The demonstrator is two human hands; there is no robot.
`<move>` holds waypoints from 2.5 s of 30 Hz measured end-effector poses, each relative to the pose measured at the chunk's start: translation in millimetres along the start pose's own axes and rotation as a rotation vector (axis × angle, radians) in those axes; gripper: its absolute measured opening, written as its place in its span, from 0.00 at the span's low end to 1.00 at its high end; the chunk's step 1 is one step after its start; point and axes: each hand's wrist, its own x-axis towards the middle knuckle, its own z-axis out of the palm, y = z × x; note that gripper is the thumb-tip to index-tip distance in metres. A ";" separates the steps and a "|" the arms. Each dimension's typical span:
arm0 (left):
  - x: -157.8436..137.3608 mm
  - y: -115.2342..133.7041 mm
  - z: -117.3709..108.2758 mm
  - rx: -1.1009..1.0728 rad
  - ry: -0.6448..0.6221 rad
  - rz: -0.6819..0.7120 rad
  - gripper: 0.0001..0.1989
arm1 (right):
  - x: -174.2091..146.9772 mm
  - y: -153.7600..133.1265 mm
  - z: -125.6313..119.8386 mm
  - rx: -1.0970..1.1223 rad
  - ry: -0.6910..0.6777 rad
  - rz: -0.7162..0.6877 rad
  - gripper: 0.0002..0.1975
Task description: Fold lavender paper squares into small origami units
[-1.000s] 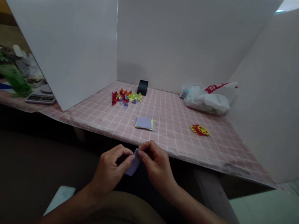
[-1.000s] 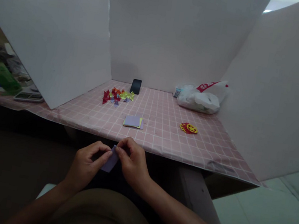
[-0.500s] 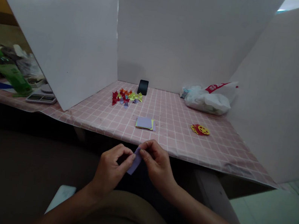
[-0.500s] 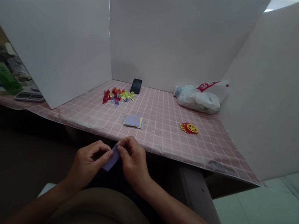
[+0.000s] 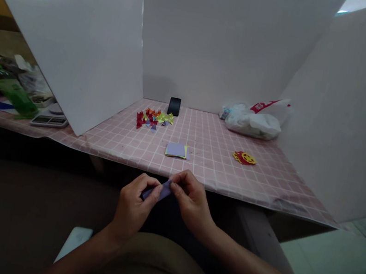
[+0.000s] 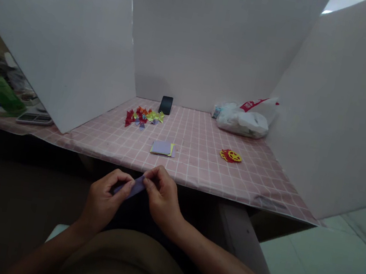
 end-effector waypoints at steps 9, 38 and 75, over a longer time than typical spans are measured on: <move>0.3 -0.6 -0.8 -0.009 0.018 -0.064 0.05 | 1.2 1.3 -0.2 0.022 0.013 -0.030 0.04; -0.9 -8.7 -2.5 -0.164 0.100 -0.196 0.09 | 1.5 -0.8 -3.7 0.014 0.039 0.029 0.11; -0.9 -0.3 5.7 -0.312 -0.096 -0.385 0.14 | -0.5 12.0 7.6 0.230 -0.062 0.183 0.14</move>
